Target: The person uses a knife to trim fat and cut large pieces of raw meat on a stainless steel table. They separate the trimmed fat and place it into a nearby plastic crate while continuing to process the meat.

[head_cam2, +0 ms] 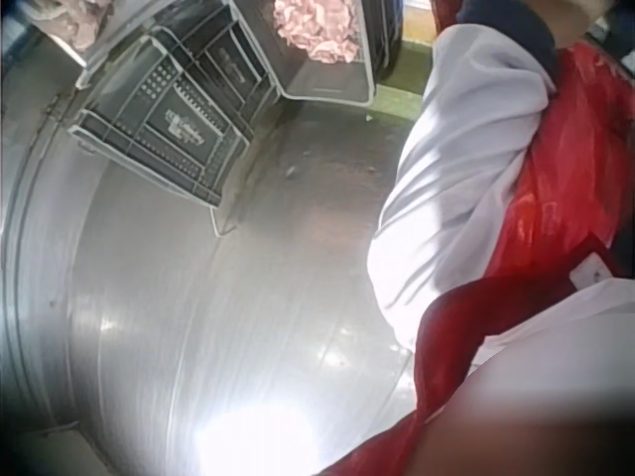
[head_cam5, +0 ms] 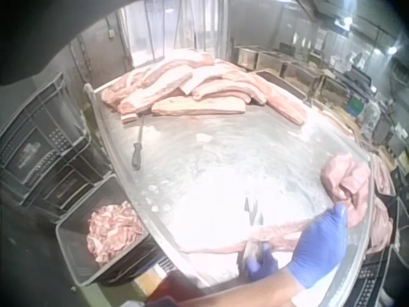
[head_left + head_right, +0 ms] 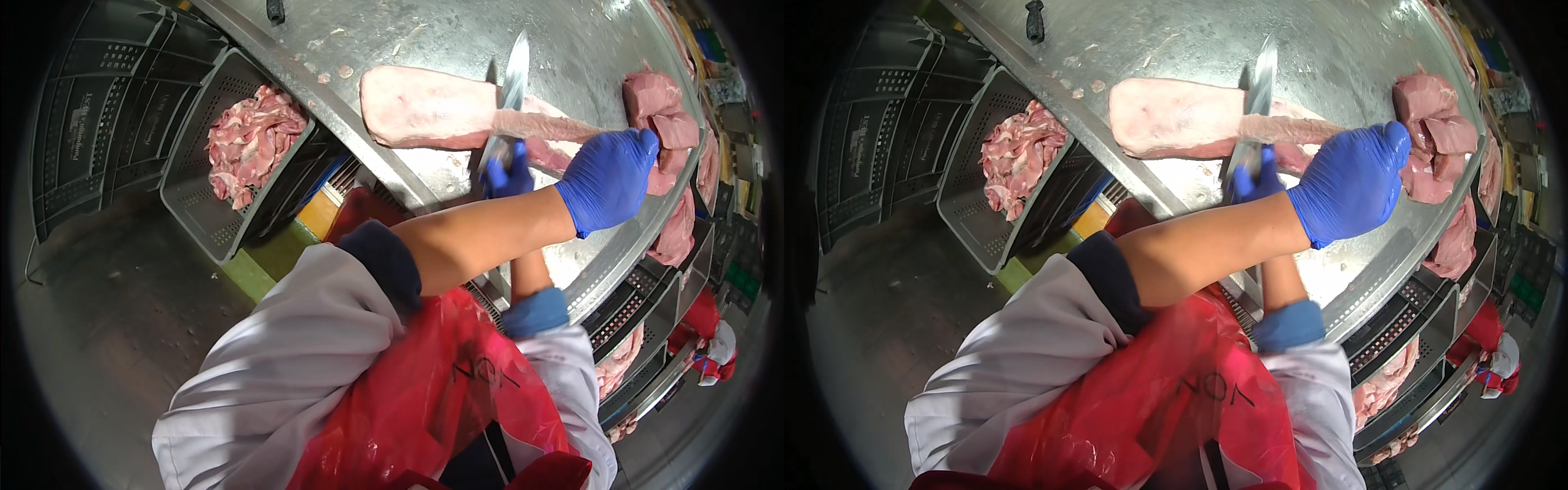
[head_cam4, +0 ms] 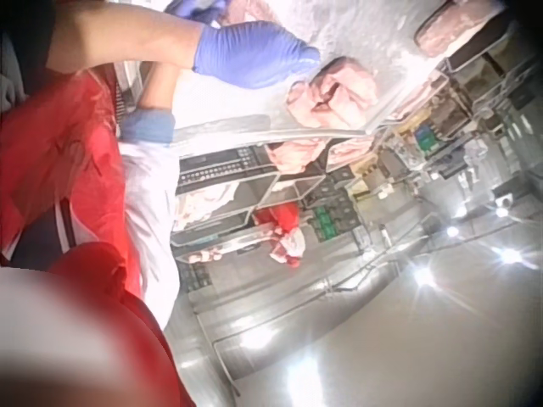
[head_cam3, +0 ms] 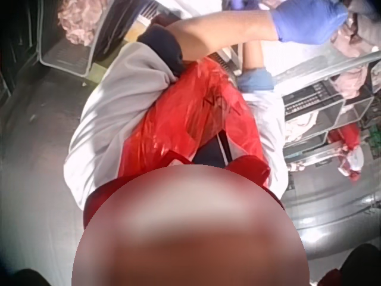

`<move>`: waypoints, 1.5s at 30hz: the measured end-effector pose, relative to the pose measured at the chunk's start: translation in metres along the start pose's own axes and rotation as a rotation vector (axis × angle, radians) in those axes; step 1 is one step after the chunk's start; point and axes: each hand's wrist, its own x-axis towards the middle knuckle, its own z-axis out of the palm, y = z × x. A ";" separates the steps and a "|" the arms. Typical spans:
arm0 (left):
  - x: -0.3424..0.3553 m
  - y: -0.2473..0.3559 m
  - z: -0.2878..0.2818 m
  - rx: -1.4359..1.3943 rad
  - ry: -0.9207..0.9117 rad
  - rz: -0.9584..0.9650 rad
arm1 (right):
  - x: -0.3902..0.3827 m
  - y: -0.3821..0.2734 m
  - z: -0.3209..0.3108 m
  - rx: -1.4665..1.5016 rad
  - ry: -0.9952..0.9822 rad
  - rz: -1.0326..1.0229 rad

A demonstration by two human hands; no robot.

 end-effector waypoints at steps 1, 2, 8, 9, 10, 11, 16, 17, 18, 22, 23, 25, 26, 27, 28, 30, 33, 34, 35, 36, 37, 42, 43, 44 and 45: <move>0.005 0.002 -0.007 -0.024 0.038 -0.015 | -0.010 0.039 0.015 0.374 -0.153 -0.187; 0.008 0.006 -0.012 -0.039 0.037 -0.003 | -0.018 0.056 0.030 0.367 -0.103 -0.337; 0.019 0.026 -0.021 -0.183 0.037 0.038 | -0.008 -0.031 0.020 -0.033 -0.016 -0.328; 0.021 0.030 -0.023 -0.176 0.043 0.050 | -0.016 -0.030 0.027 -0.066 0.029 -0.379; 0.026 0.031 -0.028 -0.151 0.069 0.061 | -0.025 -0.026 0.040 -0.077 0.148 -0.527; 0.029 0.033 -0.031 -0.140 0.084 0.069 | -0.026 -0.026 0.048 -0.042 0.149 -0.507; 0.038 0.051 -0.038 -0.120 0.043 0.113 | 0.005 -0.061 0.057 0.053 0.029 -0.339; 0.043 0.054 -0.043 -0.101 0.046 0.110 | 0.001 -0.066 0.064 0.056 0.050 -0.251; 0.046 0.055 -0.047 -0.081 0.050 0.108 | -0.004 -0.068 0.070 0.059 0.071 -0.162; 0.056 0.072 -0.062 -0.056 -0.013 0.157 | -0.006 -0.085 0.085 0.037 0.074 -0.236; 0.058 0.073 -0.056 0.039 0.003 0.219 | -0.009 -0.085 0.090 0.036 0.074 -0.247; 0.058 0.082 -0.058 0.162 0.010 0.265 | -0.014 -0.093 0.097 0.049 0.057 -0.232; 0.061 0.087 -0.063 0.225 0.018 0.291 | -0.016 -0.103 0.099 0.064 0.040 -0.207; 0.068 0.084 -0.058 0.145 -0.038 0.272 | -0.019 -0.113 0.100 0.078 0.023 -0.182; 0.073 0.090 -0.065 0.172 -0.022 0.311 | -0.019 -0.124 0.100 0.091 0.011 -0.164; 0.081 0.105 -0.075 0.212 -0.017 0.384 | -0.032 -0.088 0.123 0.003 0.102 -0.284; 0.090 0.117 -0.071 0.058 -0.089 0.318 | -0.007 -0.102 0.135 0.172 0.145 -0.470; 0.096 0.121 -0.074 0.100 -0.070 0.340 | 0.002 -0.130 0.128 0.361 0.042 -0.333; 0.106 0.121 -0.077 0.140 -0.050 0.362 | 0.014 -0.157 0.121 0.543 -0.034 -0.183; 0.118 0.120 -0.082 0.168 -0.051 0.388 | 0.014 -0.156 0.129 0.526 0.081 -0.271; 0.130 0.117 -0.098 0.410 -0.174 0.525 | 0.016 -0.163 0.130 0.515 0.021 -0.300; 0.161 0.136 -0.174 0.482 -0.476 0.673 | 0.024 -0.175 0.096 0.463 -0.143 -0.398; 0.163 0.158 -0.205 0.564 -0.491 0.644 | 0.015 -0.191 0.100 0.440 -0.253 -0.467; 0.172 0.168 -0.215 0.561 -0.559 0.630 | 0.035 -0.188 0.114 0.407 -0.202 -0.543; 0.194 0.148 -0.181 0.406 -0.684 0.678 | 0.052 -0.150 0.102 0.313 -0.030 -0.536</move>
